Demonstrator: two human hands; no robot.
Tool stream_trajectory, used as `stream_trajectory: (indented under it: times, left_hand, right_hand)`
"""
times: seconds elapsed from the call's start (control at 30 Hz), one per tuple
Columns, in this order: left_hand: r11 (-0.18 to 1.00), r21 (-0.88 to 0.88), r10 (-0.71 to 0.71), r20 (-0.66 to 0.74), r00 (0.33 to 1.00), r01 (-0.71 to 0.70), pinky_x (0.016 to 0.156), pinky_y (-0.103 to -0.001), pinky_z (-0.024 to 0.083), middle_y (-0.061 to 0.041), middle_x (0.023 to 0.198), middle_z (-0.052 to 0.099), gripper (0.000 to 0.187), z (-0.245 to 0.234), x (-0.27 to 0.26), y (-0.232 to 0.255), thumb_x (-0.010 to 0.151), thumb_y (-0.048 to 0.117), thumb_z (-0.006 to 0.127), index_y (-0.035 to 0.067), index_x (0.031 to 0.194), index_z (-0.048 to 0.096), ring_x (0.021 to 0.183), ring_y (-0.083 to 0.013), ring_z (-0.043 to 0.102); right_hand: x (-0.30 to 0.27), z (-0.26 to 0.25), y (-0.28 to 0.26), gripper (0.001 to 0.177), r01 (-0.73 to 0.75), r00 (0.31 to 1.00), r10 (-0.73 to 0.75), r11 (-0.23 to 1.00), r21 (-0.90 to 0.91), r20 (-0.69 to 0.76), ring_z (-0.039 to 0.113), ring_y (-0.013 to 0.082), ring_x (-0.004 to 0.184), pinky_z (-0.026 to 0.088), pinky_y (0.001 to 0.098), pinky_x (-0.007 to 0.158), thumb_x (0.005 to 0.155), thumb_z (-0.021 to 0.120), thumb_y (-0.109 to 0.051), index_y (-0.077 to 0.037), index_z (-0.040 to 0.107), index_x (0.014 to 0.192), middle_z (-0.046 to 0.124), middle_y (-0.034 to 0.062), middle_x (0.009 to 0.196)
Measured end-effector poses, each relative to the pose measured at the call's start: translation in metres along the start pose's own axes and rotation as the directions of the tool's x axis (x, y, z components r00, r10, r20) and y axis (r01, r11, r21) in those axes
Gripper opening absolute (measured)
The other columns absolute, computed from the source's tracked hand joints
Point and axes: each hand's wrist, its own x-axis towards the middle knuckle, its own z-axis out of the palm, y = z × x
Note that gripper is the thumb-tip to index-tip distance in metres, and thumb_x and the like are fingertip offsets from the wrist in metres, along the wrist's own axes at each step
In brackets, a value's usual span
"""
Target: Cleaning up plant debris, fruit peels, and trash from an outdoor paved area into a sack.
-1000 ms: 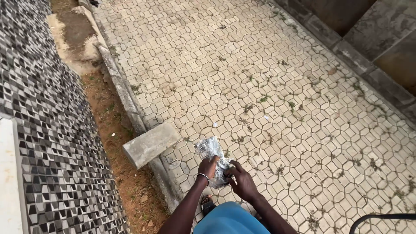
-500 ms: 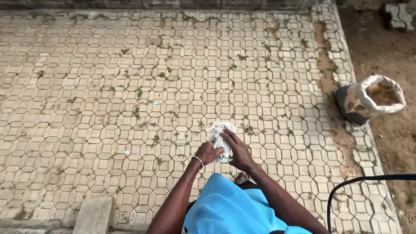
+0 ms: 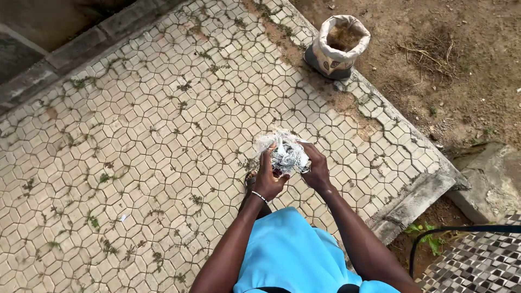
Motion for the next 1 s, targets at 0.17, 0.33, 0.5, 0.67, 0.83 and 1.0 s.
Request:
stream_trajectory:
  times: [0.17, 0.33, 0.5, 0.67, 0.83, 1.0]
  left_hand:
    - [0.991, -0.064, -0.109, 0.116, 0.987, 0.117, 0.099, -0.045, 0.053, -0.021, 0.143, 0.048, 0.086, 0.002, 0.1, -0.011, 0.076, 0.001, 0.069, 0.018, 0.155, 0.039, 0.129, -0.0426, 0.055]
    - [0.991, 0.068, 0.101, 0.15, 0.984, -0.112, 0.101, -0.049, 0.048, -0.026, 0.134, 0.052, 0.087, 0.003, 0.218, -0.068, 0.064, -0.009, 0.068, 0.011, 0.147, 0.051, 0.124, -0.0512, 0.051]
    - [0.995, -0.071, -0.043, 0.376, 0.926, 0.075, 0.093, -0.039, 0.056, -0.012, 0.12, 0.062, 0.052, -0.003, 0.316, -0.06, 0.072, 0.012, 0.09, 0.006, 0.12, 0.069, 0.111, -0.0312, 0.068]
    - [0.997, 0.002, 0.072, 0.417, 0.906, -0.081, 0.091, -0.037, 0.059, -0.013, 0.144, 0.056, 0.044, 0.037, 0.413, -0.087, 0.071, 0.008, 0.078, 0.006, 0.114, 0.072, 0.111, -0.0301, 0.07]
    - [0.993, -0.092, 0.114, 0.512, 0.852, -0.078, 0.089, -0.039, 0.058, -0.015, 0.116, 0.072, 0.046, 0.116, 0.476, -0.102, 0.07, 0.018, 0.09, 0.002, 0.109, 0.071, 0.104, -0.0307, 0.074]
    - [0.989, 0.025, -0.139, 0.472, 0.871, 0.145, 0.082, -0.039, 0.06, -0.014, 0.099, 0.077, 0.04, 0.196, 0.557, -0.132, 0.072, 0.015, 0.084, 0.001, 0.107, 0.071, 0.091, -0.0268, 0.077]
  right_hand:
    - [0.051, 0.009, 0.046, 0.042, -0.115, 0.988, 0.114, 0.993, -0.006, -0.103, 0.071, 0.0335, 0.11, 0.055, 0.0385, 0.095, 0.083, 0.068, -0.002, 0.0, 0.067, 0.125, 0.071, 0.0176, 0.121]
    - [0.133, 0.008, 0.083, 0.035, -0.197, 0.964, 0.197, 0.98, 0.015, -0.176, 0.072, 0.0329, 0.106, 0.057, 0.0383, 0.091, 0.083, 0.065, -0.001, 0.001, 0.069, 0.118, 0.073, 0.018, 0.115]
    - [0.19, -0.008, 0.1, 0.036, -0.221, 0.951, 0.22, 0.975, 0.021, -0.216, 0.071, 0.0335, 0.107, 0.055, 0.0376, 0.091, 0.083, 0.067, -0.001, 0.004, 0.067, 0.119, 0.071, 0.0188, 0.117]
    - [0.259, -0.039, 0.143, 0.042, -0.268, 0.91, 0.278, 0.961, 0.074, -0.307, 0.071, 0.0317, 0.106, 0.054, 0.0365, 0.092, 0.077, 0.068, 0.001, 0.004, 0.067, 0.119, 0.072, 0.0178, 0.116]
    - [0.29, -0.065, 0.237, 0.041, -0.425, 0.838, 0.429, 0.901, 0.089, -0.339, 0.072, 0.0287, 0.103, 0.054, 0.0356, 0.091, 0.078, 0.074, -0.001, 0.002, 0.069, 0.118, 0.073, 0.0155, 0.111]
    - [0.347, -0.108, 0.335, 0.052, -0.389, 0.831, 0.412, 0.911, 0.141, -0.374, 0.072, 0.0285, 0.109, 0.055, 0.0374, 0.097, 0.081, 0.065, 0.0, 0.002, 0.059, 0.133, 0.071, 0.0166, 0.121]
